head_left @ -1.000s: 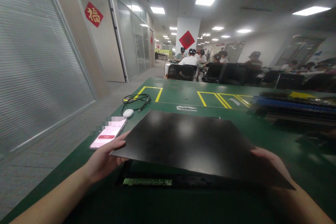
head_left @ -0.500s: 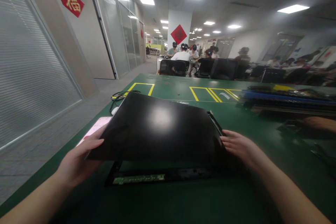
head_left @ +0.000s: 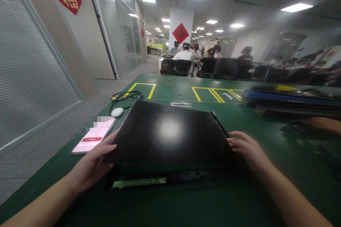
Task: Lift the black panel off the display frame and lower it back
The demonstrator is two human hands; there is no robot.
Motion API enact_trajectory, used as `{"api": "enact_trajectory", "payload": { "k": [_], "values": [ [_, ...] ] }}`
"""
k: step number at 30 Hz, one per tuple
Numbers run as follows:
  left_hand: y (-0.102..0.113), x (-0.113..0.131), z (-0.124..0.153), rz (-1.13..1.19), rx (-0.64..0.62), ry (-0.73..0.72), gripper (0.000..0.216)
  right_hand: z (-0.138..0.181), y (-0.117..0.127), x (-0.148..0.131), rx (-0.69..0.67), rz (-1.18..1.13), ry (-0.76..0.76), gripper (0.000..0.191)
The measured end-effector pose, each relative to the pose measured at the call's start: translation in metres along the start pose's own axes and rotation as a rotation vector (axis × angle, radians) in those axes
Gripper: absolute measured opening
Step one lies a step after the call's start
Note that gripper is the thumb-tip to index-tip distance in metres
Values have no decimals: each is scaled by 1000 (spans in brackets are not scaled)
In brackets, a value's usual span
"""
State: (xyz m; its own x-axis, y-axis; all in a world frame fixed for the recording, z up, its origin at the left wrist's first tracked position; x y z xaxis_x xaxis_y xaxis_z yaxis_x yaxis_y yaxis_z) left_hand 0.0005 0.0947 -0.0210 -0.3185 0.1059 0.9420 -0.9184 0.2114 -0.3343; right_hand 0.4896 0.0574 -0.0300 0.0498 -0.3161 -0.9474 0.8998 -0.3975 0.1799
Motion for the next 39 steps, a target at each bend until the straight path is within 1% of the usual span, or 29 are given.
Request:
{"api": "enact_trajectory", "payload": {
  "k": [2,5,8,11,15,19,24,30,37,39],
  "values": [
    [-2,0,1,-3,0,16,68,-1,4,-2,36,29,21,39],
    [-2,-1,2,-38,39,45,73,-4,9,1,87,57,16,42],
    [-2,-4,4,-123,59,83,77,-8,10,6,100,68,-3,43],
    [1,-6,5,-199,74,108,82,-10,13,9,121,85,-9,40],
    [2,-10,4,-192,76,119,86,-9,16,9,144,79,-29,41],
    [0,-12,3,-164,50,119,81,-8,17,8,142,106,-25,44],
    [2,-13,4,-165,69,143,80,-10,13,10,120,233,10,43],
    [6,-15,4,-189,87,173,87,-11,10,4,127,405,107,35],
    [2,-19,-1,-171,4,173,88,-8,10,-4,154,502,144,35],
    [3,-21,-2,-162,0,176,87,-7,9,-5,150,513,155,35]
  ]
}}
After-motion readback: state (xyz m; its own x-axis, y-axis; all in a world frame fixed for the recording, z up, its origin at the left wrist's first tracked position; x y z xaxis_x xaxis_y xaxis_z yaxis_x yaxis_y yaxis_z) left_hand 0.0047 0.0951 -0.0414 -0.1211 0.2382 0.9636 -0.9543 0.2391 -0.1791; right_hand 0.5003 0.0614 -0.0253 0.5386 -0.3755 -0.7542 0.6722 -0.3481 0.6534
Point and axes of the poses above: each hand's wrist, its own z-axis away from the middle knuckle, its own y-axis out of the back of the hand, x = y × z, the point moved 10 cm from there along -z, towards the middle knuckle, and after that the axes turned 7 degrees about -y, right-handed, at the moved point
